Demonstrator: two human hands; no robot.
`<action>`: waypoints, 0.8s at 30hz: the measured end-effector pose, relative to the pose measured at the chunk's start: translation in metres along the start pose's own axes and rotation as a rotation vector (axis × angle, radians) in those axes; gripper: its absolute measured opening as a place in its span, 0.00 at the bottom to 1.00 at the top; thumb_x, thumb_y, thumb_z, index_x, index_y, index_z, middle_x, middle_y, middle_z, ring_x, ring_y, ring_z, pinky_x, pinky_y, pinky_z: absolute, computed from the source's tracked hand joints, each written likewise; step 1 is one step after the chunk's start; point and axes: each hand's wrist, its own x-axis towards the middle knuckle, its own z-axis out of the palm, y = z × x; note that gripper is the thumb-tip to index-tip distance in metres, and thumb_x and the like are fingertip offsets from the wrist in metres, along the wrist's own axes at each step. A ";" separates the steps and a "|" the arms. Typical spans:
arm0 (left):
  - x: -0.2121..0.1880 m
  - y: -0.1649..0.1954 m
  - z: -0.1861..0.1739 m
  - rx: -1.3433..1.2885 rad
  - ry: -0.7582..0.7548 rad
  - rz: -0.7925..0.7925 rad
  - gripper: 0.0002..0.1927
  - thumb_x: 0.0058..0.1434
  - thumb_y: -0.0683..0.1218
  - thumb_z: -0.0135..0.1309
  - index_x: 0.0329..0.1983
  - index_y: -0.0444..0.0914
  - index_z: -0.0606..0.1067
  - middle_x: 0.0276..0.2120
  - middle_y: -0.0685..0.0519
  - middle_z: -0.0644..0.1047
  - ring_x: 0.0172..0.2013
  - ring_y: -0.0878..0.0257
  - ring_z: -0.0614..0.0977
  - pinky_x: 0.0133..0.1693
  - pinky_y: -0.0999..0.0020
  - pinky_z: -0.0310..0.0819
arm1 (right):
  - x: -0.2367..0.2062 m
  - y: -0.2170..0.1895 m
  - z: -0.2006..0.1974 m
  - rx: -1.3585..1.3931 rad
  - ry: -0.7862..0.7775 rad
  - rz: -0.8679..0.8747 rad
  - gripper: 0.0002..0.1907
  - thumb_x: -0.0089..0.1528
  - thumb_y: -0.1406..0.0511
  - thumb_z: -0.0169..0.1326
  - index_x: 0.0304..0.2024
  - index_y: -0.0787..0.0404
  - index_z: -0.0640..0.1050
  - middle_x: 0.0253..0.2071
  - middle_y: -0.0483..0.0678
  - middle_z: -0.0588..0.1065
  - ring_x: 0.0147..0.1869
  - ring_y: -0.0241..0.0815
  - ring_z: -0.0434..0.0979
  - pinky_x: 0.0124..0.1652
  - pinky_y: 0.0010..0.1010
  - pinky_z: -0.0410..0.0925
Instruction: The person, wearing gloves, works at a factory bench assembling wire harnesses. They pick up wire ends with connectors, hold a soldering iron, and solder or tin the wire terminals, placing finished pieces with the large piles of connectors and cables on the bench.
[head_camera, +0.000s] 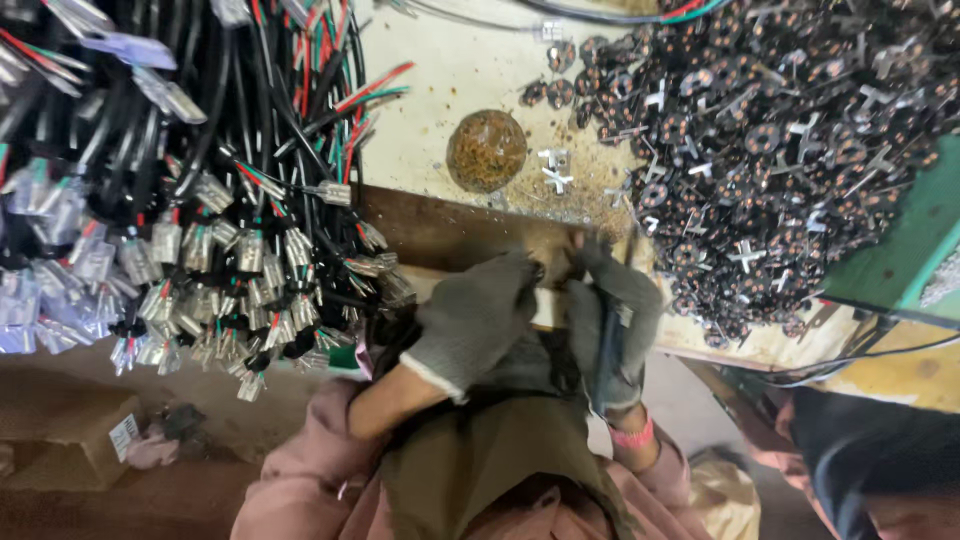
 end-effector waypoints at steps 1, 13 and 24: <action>-0.004 -0.002 -0.004 -0.087 0.040 -0.035 0.13 0.63 0.46 0.56 0.48 0.36 0.76 0.39 0.42 0.80 0.38 0.46 0.83 0.39 0.56 0.77 | -0.005 -0.003 -0.004 0.125 0.007 0.095 0.14 0.64 0.73 0.59 0.50 0.63 0.71 0.50 0.55 0.80 0.48 0.48 0.81 0.48 0.33 0.71; -0.027 -0.023 -0.001 -0.353 -0.045 -0.084 0.13 0.65 0.43 0.57 0.51 0.34 0.73 0.44 0.42 0.79 0.45 0.48 0.82 0.45 0.59 0.75 | -0.055 0.021 0.011 -0.144 0.079 0.007 0.22 0.60 0.66 0.71 0.51 0.64 0.74 0.49 0.52 0.75 0.51 0.46 0.77 0.50 0.35 0.72; -0.035 -0.024 -0.003 -0.386 -0.103 -0.019 0.11 0.68 0.44 0.54 0.50 0.36 0.77 0.45 0.42 0.81 0.47 0.47 0.84 0.49 0.58 0.77 | -0.067 0.035 -0.001 0.135 -0.081 0.317 0.23 0.63 0.75 0.66 0.59 0.66 0.75 0.52 0.57 0.79 0.53 0.48 0.81 0.56 0.38 0.74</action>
